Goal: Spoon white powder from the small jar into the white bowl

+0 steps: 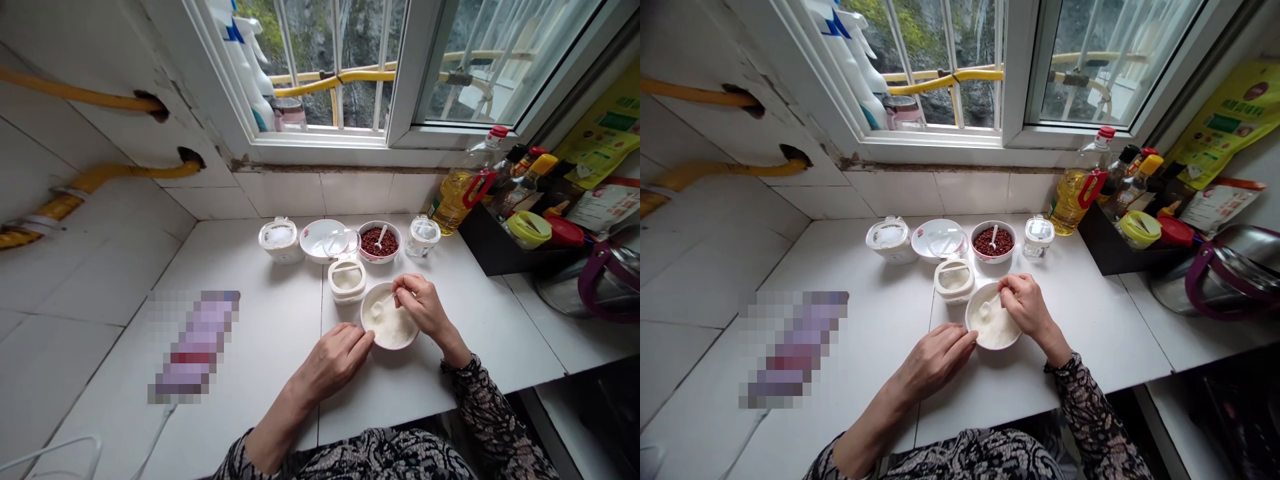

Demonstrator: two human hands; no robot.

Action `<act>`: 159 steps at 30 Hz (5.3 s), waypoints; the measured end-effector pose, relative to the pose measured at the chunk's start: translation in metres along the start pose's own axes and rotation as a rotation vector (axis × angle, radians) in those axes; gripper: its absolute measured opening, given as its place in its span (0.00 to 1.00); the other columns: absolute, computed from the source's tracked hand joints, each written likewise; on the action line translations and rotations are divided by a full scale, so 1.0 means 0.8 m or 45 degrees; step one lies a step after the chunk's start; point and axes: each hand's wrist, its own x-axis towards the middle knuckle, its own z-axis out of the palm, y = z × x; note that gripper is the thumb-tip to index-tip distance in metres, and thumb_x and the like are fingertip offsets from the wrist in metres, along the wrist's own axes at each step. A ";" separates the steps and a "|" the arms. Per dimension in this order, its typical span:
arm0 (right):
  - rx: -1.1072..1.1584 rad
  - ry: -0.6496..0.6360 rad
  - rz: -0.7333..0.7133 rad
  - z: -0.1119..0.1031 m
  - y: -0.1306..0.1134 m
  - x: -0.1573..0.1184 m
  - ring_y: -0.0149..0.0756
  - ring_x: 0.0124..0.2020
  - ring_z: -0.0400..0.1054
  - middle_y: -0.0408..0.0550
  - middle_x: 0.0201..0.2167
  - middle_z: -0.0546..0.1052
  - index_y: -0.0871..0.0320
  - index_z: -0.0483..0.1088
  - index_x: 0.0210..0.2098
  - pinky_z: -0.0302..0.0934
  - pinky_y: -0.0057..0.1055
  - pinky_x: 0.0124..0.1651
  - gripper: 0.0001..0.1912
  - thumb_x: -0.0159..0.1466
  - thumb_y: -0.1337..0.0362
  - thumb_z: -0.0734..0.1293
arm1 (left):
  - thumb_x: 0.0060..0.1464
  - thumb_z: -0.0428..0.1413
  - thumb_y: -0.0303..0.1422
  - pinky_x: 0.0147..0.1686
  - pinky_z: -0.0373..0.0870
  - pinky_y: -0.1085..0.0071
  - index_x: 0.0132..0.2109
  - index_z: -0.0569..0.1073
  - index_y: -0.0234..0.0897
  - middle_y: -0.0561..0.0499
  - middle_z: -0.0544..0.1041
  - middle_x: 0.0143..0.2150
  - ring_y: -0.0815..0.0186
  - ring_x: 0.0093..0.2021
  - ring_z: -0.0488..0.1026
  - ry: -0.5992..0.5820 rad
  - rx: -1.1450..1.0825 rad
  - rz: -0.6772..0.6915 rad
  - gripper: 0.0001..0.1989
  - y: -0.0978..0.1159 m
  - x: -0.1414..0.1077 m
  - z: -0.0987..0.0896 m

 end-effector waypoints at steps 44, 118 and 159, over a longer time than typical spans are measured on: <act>-0.013 0.300 -0.349 -0.014 -0.022 0.001 0.38 0.35 0.71 0.43 0.26 0.77 0.54 0.72 0.36 0.66 0.35 0.42 0.08 0.66 0.70 0.61 | 0.67 0.44 0.21 0.33 0.76 0.66 0.46 0.69 0.31 0.49 0.74 0.30 0.65 0.29 0.72 0.006 0.035 -0.005 0.10 0.001 0.001 -0.001; -0.017 0.131 -0.309 -0.007 -0.003 0.000 0.38 0.32 0.71 0.43 0.24 0.76 0.54 0.72 0.31 0.64 0.38 0.43 0.09 0.62 0.72 0.62 | 0.67 0.45 0.20 0.33 0.75 0.67 0.46 0.70 0.29 0.50 0.73 0.29 0.65 0.29 0.72 -0.004 0.045 0.011 0.10 0.001 0.003 -0.002; 0.709 0.003 0.347 -0.010 0.002 0.007 0.31 0.21 0.61 0.40 0.15 0.70 0.57 0.72 0.26 0.56 0.30 0.30 0.08 0.55 0.60 0.65 | 0.67 0.44 0.20 0.33 0.75 0.67 0.47 0.70 0.29 0.48 0.74 0.31 0.65 0.30 0.73 -0.006 0.024 0.008 0.11 0.000 0.002 -0.001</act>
